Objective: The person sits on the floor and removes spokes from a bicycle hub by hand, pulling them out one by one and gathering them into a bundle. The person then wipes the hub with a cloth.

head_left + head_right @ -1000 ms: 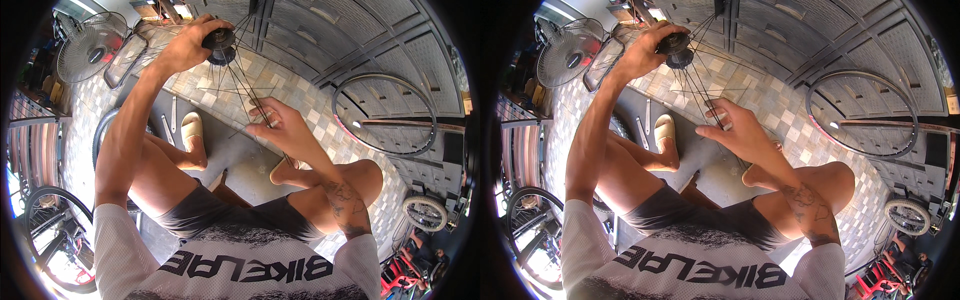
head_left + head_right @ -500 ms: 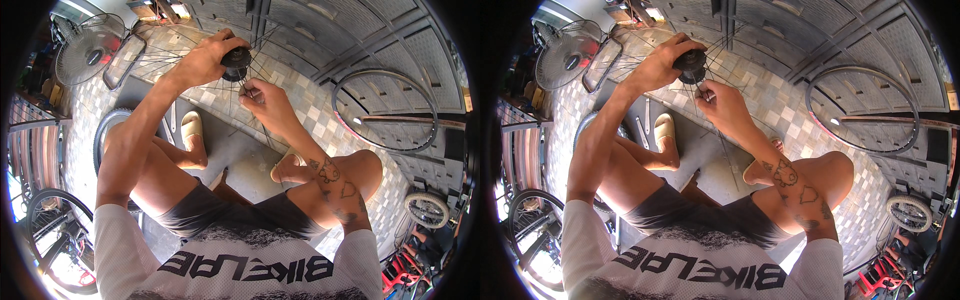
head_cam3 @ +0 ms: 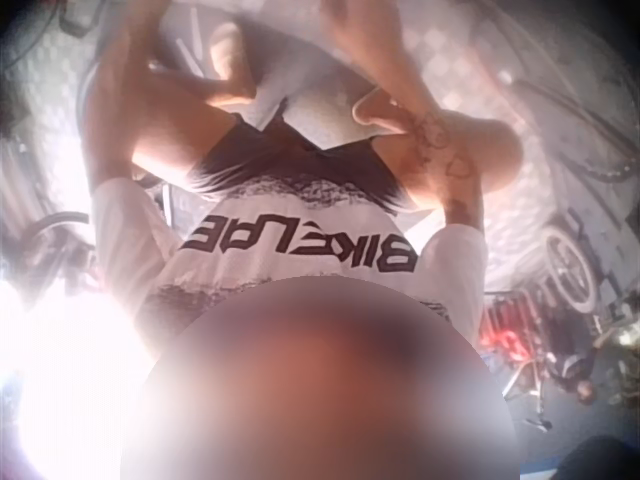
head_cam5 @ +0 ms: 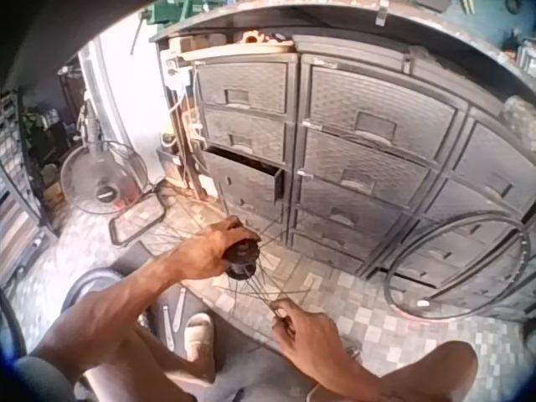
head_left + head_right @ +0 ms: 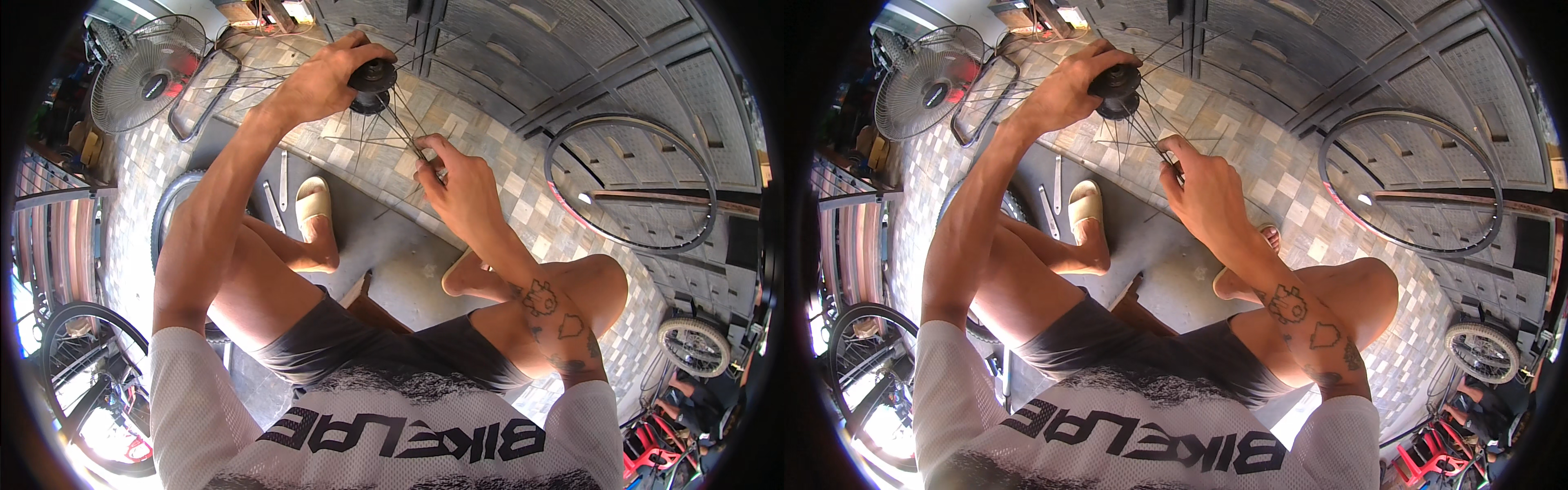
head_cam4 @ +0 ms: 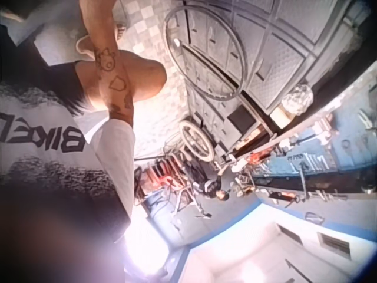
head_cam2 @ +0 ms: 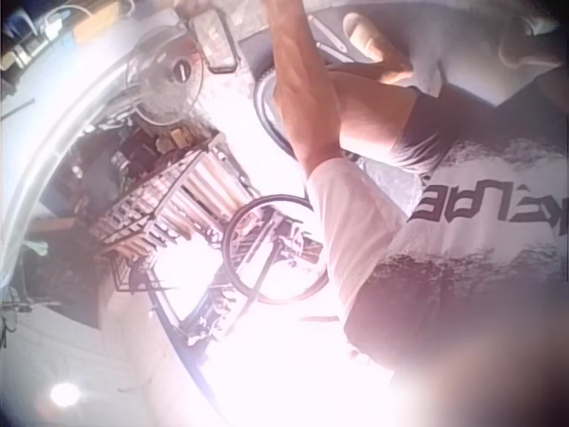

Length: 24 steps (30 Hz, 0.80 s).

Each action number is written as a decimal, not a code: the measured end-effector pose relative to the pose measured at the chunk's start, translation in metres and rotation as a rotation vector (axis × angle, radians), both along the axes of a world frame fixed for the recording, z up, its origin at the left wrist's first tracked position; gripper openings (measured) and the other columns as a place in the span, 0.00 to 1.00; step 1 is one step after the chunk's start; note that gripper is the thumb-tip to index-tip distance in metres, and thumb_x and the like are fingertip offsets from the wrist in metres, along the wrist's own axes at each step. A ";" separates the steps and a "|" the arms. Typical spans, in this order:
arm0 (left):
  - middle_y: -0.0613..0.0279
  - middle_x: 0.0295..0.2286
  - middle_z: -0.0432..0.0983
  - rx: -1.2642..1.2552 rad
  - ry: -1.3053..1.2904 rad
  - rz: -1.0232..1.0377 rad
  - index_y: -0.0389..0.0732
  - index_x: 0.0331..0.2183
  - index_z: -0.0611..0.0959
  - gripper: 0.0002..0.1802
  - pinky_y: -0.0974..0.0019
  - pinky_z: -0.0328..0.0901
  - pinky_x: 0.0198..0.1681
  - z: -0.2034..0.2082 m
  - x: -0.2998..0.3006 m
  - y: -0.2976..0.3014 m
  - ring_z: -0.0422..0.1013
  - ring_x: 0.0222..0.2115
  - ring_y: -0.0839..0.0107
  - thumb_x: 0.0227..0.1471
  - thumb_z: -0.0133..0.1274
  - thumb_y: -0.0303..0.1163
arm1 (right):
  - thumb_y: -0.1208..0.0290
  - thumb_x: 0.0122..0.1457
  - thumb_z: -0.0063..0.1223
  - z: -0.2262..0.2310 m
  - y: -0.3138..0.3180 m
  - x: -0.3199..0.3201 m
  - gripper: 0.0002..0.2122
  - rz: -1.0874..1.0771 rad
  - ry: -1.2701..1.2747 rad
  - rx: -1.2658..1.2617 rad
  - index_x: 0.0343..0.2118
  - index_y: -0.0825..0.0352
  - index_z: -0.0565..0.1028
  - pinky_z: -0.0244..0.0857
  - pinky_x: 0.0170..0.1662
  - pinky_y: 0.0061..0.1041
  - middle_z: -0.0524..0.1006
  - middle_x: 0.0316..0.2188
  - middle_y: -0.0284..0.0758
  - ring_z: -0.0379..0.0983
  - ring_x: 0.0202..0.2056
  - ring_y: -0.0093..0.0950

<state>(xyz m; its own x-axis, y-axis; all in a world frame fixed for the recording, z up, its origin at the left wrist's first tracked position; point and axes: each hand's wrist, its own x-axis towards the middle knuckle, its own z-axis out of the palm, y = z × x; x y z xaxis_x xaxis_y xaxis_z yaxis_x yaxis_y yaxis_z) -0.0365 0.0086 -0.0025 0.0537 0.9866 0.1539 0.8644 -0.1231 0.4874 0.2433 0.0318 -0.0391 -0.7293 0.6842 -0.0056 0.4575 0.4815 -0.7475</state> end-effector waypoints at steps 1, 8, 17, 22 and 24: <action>0.51 0.51 0.75 0.007 0.001 -0.004 0.44 0.58 0.80 0.41 0.51 0.70 0.59 0.000 0.000 0.001 0.74 0.54 0.45 0.40 0.55 0.08 | 0.69 0.67 0.58 -0.001 0.000 0.000 0.12 -0.002 -0.017 0.045 0.52 0.63 0.79 0.72 0.27 0.34 0.87 0.31 0.41 0.82 0.22 0.37; 0.52 0.50 0.75 0.061 0.003 -0.013 0.42 0.57 0.80 0.40 0.50 0.69 0.58 0.000 -0.005 0.002 0.74 0.54 0.45 0.40 0.55 0.08 | 0.65 0.65 0.60 -0.013 0.006 0.008 0.09 0.068 -0.288 0.087 0.42 0.64 0.84 0.73 0.38 0.43 0.83 0.39 0.42 0.81 0.33 0.43; 0.49 0.47 0.76 0.122 0.071 0.011 0.42 0.56 0.81 0.38 0.49 0.70 0.56 0.001 -0.027 0.001 0.75 0.52 0.43 0.40 0.56 0.09 | 0.69 0.61 0.66 -0.021 -0.003 0.015 0.11 0.064 0.071 0.392 0.44 0.69 0.81 0.69 0.57 0.46 0.70 0.61 0.45 0.71 0.57 0.50; 0.50 0.49 0.76 0.063 0.027 -0.002 0.43 0.57 0.81 0.39 0.49 0.70 0.56 -0.004 -0.009 0.001 0.75 0.52 0.43 0.41 0.56 0.10 | 0.72 0.56 0.70 -0.013 0.001 -0.009 0.18 0.075 0.162 0.492 0.49 0.70 0.78 0.68 0.58 0.46 0.72 0.57 0.48 0.72 0.54 0.49; 0.50 0.49 0.75 0.064 0.015 -0.041 0.44 0.57 0.80 0.39 0.49 0.71 0.56 -0.007 0.004 0.002 0.75 0.52 0.42 0.41 0.57 0.10 | 0.71 0.56 0.70 -0.012 0.003 -0.019 0.21 0.045 0.219 0.315 0.51 0.70 0.77 0.68 0.58 0.44 0.73 0.54 0.47 0.73 0.53 0.48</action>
<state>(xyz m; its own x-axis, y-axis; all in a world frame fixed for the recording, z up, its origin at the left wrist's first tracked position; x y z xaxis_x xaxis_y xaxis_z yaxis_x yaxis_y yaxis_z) -0.0323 0.0102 -0.0094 0.0965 0.9717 0.2156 0.8650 -0.1890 0.4649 0.2241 0.0353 -0.0510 -0.7189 0.5951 0.3592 0.2765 0.7189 -0.6377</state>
